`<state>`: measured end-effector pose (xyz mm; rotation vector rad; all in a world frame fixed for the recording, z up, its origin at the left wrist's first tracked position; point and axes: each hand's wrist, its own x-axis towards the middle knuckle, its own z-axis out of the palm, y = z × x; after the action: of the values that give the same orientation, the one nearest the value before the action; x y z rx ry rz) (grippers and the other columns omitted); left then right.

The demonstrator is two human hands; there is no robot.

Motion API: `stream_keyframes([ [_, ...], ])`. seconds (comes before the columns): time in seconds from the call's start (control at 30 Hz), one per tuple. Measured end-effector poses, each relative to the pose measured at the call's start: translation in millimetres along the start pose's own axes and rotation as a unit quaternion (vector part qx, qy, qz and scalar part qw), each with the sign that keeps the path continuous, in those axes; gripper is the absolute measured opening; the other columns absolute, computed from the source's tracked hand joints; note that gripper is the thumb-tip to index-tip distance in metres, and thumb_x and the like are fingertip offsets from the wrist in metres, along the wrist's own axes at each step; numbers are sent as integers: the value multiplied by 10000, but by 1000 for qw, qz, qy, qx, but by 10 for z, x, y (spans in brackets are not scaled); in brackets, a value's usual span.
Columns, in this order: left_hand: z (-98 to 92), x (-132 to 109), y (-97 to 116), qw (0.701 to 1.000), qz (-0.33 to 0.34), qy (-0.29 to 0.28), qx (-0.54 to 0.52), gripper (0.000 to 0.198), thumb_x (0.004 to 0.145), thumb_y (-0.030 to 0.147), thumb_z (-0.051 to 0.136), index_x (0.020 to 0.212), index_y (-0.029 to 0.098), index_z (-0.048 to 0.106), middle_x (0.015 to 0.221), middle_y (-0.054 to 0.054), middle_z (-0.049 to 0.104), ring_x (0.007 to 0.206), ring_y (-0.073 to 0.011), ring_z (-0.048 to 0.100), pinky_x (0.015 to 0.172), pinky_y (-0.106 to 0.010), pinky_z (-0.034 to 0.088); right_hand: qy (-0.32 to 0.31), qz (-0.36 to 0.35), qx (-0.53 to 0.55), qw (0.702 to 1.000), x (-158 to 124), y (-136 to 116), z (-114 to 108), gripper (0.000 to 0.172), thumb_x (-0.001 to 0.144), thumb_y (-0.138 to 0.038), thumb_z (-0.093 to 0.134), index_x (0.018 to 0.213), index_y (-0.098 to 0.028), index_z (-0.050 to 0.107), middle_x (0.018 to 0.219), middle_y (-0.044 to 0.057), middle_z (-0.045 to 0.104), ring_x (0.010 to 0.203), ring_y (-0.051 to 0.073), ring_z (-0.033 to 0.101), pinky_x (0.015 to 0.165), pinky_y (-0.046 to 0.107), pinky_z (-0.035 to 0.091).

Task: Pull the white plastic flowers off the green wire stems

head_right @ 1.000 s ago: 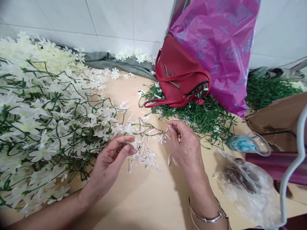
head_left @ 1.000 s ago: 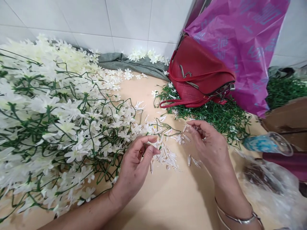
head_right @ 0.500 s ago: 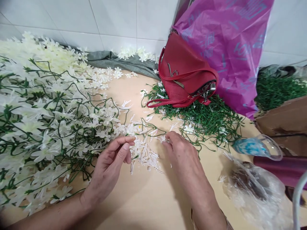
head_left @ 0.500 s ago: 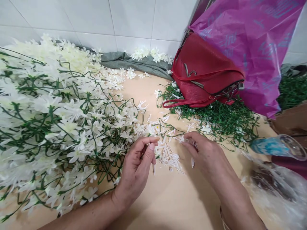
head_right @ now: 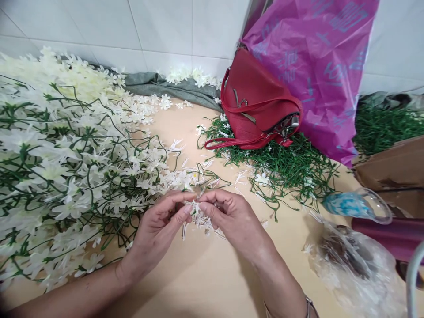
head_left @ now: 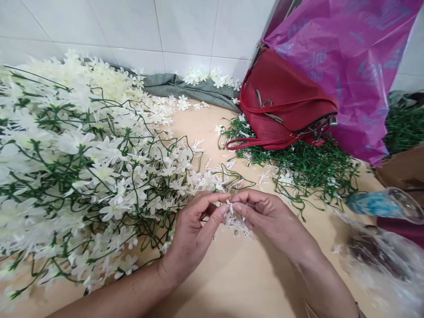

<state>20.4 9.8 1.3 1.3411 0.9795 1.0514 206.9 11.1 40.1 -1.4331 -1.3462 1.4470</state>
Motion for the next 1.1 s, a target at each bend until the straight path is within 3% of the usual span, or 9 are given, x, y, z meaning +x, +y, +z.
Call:
stream_keyframes([
  [0.1, -8, -5, -7, 1000, -6, 1, -1, 142, 1007, 318, 639, 1041, 215, 729, 935, -26, 677, 804, -132, 632, 760, -256, 516, -4, 6, 33, 999, 35, 39, 47, 254, 880, -448, 740, 836, -204, 682, 668, -40, 558, 571, 109, 452, 533, 246, 383],
  [0.27, 5, 0, 21, 997, -71, 20, -39, 154, 1014, 345, 620, 991, 199, 662, 774, 6, 672, 730, -124, 635, 689, -235, 497, 84, -15, 56, 995, 53, 60, -22, 254, 816, -409, 820, 845, -206, 670, 698, -28, 623, 592, 118, 553, 572, 250, 468],
  [0.47, 25, 27, 43, 993, -49, 48, -97, 159, 991, 335, 650, 946, 182, 654, 886, 0, 700, 752, -96, 689, 707, -209, 530, 153, -72, 37, 985, 48, -144, -9, 262, 751, -345, 879, 732, -202, 660, 632, -29, 604, 556, 108, 509, 507, 229, 421],
  [0.73, -14, 124, 35, 976, -61, 91, -188, 269, 913, 433, 741, 924, 173, 670, 773, -2, 727, 726, -123, 701, 730, -239, 568, 61, -169, 27, 983, 348, -435, 180, 175, 755, -267, 882, 831, -216, 733, 822, 7, 709, 732, 150, 656, 676, 279, 549],
  [0.8, -29, 192, 36, 968, -63, 107, -220, 299, 880, 445, 772, 912, 164, 673, 766, -8, 731, 726, -128, 701, 745, -252, 572, 81, -218, -40, 972, 396, -491, 232, 129, 786, -233, 854, 833, -218, 735, 903, 24, 713, 779, 160, 669, 686, 286, 546],
  [0.93, -66, 305, 33, 957, -56, 130, -253, 295, 863, 426, 787, 896, 150, 686, 773, -8, 722, 736, -122, 689, 769, -255, 575, 151, -333, -206, 908, 406, -479, 299, 141, 830, -148, 801, 742, -222, 720, 904, 36, 698, 892, 196, 684, 694, 290, 534],
  [1.1, -100, 351, -17, 964, -26, 118, -236, 289, 857, 419, 797, 889, 150, 696, 809, -2, 714, 719, -105, 663, 747, -240, 578, 157, -354, -249, 888, 333, -195, 342, 142, 859, -91, 768, 879, -232, 762, 969, 37, 715, 921, 185, 702, 830, 320, 572],
])
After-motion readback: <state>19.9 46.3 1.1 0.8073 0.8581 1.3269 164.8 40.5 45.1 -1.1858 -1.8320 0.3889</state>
